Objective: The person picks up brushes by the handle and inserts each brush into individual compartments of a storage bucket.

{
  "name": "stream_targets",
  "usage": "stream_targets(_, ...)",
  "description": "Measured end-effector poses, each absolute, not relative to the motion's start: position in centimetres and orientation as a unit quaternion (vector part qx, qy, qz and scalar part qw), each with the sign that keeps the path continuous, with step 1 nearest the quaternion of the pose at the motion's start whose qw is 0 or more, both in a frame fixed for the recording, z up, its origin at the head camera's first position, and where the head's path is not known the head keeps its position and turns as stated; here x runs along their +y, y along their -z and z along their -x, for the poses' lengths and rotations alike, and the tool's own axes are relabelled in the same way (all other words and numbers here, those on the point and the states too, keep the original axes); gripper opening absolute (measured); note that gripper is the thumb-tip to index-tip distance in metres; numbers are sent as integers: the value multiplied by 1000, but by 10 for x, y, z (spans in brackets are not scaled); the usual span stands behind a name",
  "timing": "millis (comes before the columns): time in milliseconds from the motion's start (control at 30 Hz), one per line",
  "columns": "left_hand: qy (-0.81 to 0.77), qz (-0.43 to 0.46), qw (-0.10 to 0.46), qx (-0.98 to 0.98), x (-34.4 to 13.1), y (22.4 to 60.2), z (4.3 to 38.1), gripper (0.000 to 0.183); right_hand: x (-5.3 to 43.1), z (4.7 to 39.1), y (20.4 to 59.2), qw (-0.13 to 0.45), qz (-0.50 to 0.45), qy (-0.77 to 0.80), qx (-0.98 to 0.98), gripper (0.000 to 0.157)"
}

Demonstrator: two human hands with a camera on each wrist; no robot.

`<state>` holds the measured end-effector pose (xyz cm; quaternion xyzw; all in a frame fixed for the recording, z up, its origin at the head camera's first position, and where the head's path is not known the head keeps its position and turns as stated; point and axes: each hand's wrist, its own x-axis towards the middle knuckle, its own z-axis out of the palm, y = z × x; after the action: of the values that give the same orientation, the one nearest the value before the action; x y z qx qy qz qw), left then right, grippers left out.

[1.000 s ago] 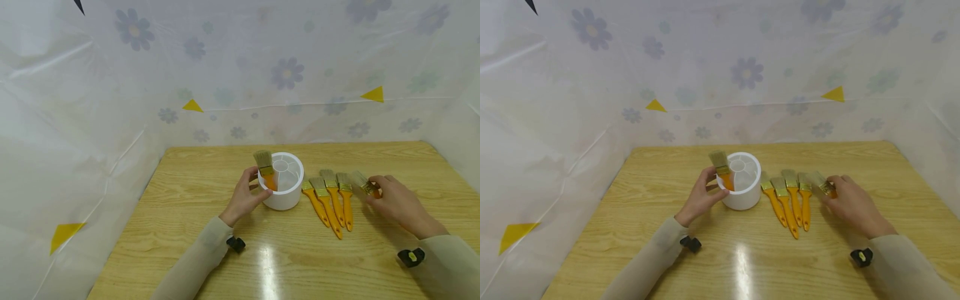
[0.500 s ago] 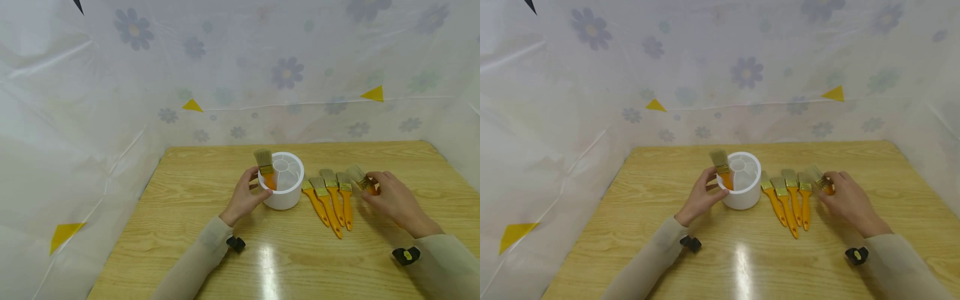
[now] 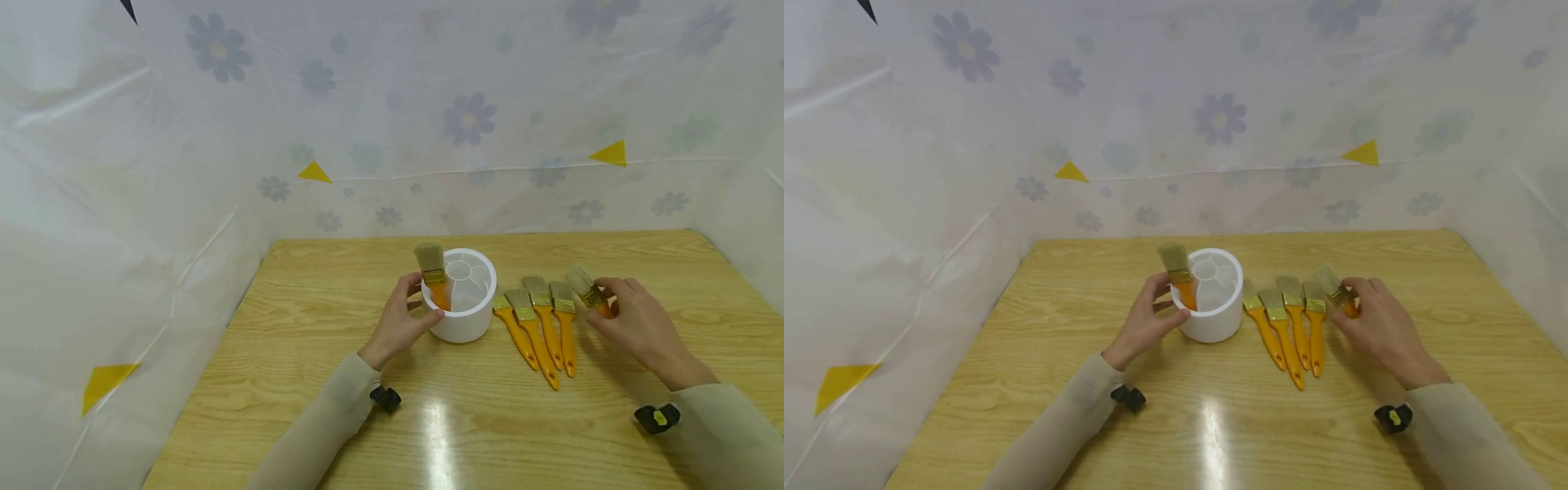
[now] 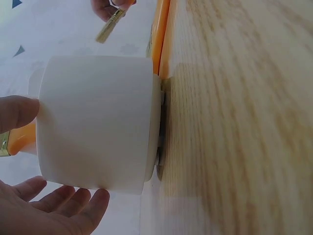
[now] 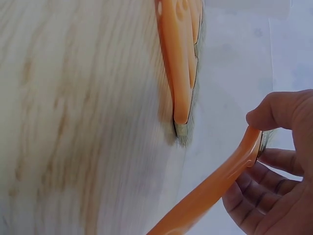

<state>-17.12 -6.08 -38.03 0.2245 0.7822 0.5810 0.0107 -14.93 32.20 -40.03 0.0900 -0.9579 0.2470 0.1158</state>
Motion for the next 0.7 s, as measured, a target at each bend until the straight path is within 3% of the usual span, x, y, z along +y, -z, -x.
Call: stream_targets(700,-582,-226,9,781,-60,381,172,62,309,149,400,171,-111,-248,-947,54)
